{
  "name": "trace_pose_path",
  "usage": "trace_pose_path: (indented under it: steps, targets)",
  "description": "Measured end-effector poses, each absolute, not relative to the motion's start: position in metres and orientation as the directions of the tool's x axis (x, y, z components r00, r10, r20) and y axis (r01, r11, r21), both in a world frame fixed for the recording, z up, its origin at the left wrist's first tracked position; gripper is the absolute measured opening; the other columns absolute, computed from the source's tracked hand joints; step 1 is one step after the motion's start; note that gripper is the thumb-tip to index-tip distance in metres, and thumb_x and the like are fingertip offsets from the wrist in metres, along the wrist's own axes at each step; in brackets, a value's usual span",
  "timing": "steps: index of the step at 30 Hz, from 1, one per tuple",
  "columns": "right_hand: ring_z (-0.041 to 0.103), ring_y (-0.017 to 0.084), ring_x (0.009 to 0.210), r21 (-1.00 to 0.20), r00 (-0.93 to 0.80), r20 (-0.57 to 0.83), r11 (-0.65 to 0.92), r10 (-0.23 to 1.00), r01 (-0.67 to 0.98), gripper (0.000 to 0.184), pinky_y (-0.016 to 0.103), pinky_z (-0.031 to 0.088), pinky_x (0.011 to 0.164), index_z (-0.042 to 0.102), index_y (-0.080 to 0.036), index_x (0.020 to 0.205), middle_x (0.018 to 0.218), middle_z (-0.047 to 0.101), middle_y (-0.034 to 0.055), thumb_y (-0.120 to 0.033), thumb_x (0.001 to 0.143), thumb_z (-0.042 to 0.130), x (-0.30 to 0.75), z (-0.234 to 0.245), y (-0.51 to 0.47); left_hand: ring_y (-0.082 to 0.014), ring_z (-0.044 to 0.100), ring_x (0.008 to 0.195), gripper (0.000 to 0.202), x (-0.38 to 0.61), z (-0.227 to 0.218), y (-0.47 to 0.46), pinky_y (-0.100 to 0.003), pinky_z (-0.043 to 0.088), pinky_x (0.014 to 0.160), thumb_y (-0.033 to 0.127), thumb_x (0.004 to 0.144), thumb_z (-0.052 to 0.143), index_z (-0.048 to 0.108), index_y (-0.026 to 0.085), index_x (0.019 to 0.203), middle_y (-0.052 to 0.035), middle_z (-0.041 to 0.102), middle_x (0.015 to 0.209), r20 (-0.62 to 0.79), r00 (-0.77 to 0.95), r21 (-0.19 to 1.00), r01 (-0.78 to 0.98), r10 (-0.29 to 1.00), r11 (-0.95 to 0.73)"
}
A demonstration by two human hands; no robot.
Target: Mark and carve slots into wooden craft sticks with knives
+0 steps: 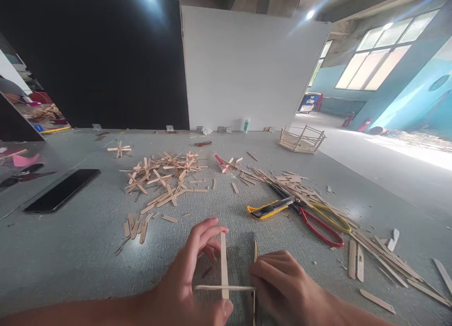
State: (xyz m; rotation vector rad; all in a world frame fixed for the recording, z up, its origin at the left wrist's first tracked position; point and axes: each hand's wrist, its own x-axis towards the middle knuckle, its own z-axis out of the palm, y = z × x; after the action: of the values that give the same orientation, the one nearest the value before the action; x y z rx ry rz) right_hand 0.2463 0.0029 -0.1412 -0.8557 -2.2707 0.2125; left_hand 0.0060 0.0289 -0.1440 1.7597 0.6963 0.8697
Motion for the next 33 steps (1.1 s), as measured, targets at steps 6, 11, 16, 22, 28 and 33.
trace_pose_path:
  steps: [6,11,16,22,28,33]
  targets:
    - [0.044,0.013,0.053,-0.396,-0.575,0.491,0.755,0.655,0.523,0.032,0.027,0.036,0.054,0.058,-0.017,0.096,0.063,0.055,-0.0011,-0.019,0.11,0.029,0.251,-0.137,0.001,-0.027,0.058,0.11,0.095,0.007,-0.138,0.029,-0.045,0.051,0.094,0.01,0.066,0.065,0.022,0.037,0.147,-0.0093,0.047,0.142,0.22,0.592,0.945,0.067,0.776,-0.319]
    - [0.056,0.015,0.058,-0.422,-0.62,0.471,0.778,0.627,0.467,0.049,0.028,0.045,0.062,0.056,-0.015,0.115,0.069,0.064,0.0019,-0.042,0.114,0.015,0.255,-0.131,0.001,-0.0225,0.058,0.091,0.085,0.008,-0.147,0.032,-0.044,0.053,0.084,0.018,0.074,0.066,0.026,0.033,0.147,-0.0056,0.055,0.114,0.177,0.573,0.958,0.085,0.8,-0.272]
    - [0.053,0.015,0.056,-0.388,-0.614,0.454,0.764,0.646,0.517,0.038,0.028,0.039,0.057,0.059,-0.015,0.107,0.068,0.063,0.0022,-0.028,0.113,0.024,0.252,-0.137,0.0,-0.0224,0.058,0.091,0.086,0.009,-0.151,0.03,-0.044,0.053,0.084,0.019,0.073,0.068,0.026,0.033,0.147,-0.0071,0.054,0.119,0.117,0.577,0.978,0.075,0.808,-0.195]
    - [0.049,0.014,0.055,-0.394,-0.629,0.443,0.769,0.639,0.504,0.034,0.028,0.037,0.056,0.064,-0.014,0.098,0.064,0.061,0.0016,-0.021,0.11,0.032,0.252,-0.137,0.0,-0.0267,0.057,0.104,0.087,0.009,-0.149,0.03,-0.05,0.049,0.094,0.018,0.072,0.07,0.027,0.033,0.146,-0.0082,0.053,0.123,0.091,0.585,0.979,0.097,0.806,-0.181]
    - [0.043,0.013,0.054,-0.379,-0.622,0.453,0.77,0.638,0.513,0.029,0.029,0.032,0.054,0.063,-0.016,0.089,0.063,0.058,0.0001,-0.014,0.106,0.04,0.249,-0.139,0.002,-0.0261,0.057,0.101,0.088,0.009,-0.138,0.03,-0.05,0.05,0.094,0.015,0.071,0.069,0.027,0.032,0.146,-0.008,0.053,0.121,0.043,0.608,0.984,0.111,0.793,-0.138]
    - [0.04,0.013,0.053,-0.369,-0.585,0.48,0.756,0.653,0.541,0.031,0.028,0.032,0.053,0.061,-0.016,0.083,0.06,0.054,-0.0015,-0.011,0.105,0.04,0.248,-0.142,0.004,-0.0282,0.058,0.105,0.093,0.006,-0.145,0.032,-0.053,0.048,0.099,0.014,0.068,0.076,0.029,0.033,0.146,-0.0084,0.053,0.125,0.091,0.629,0.968,0.126,0.772,-0.218]
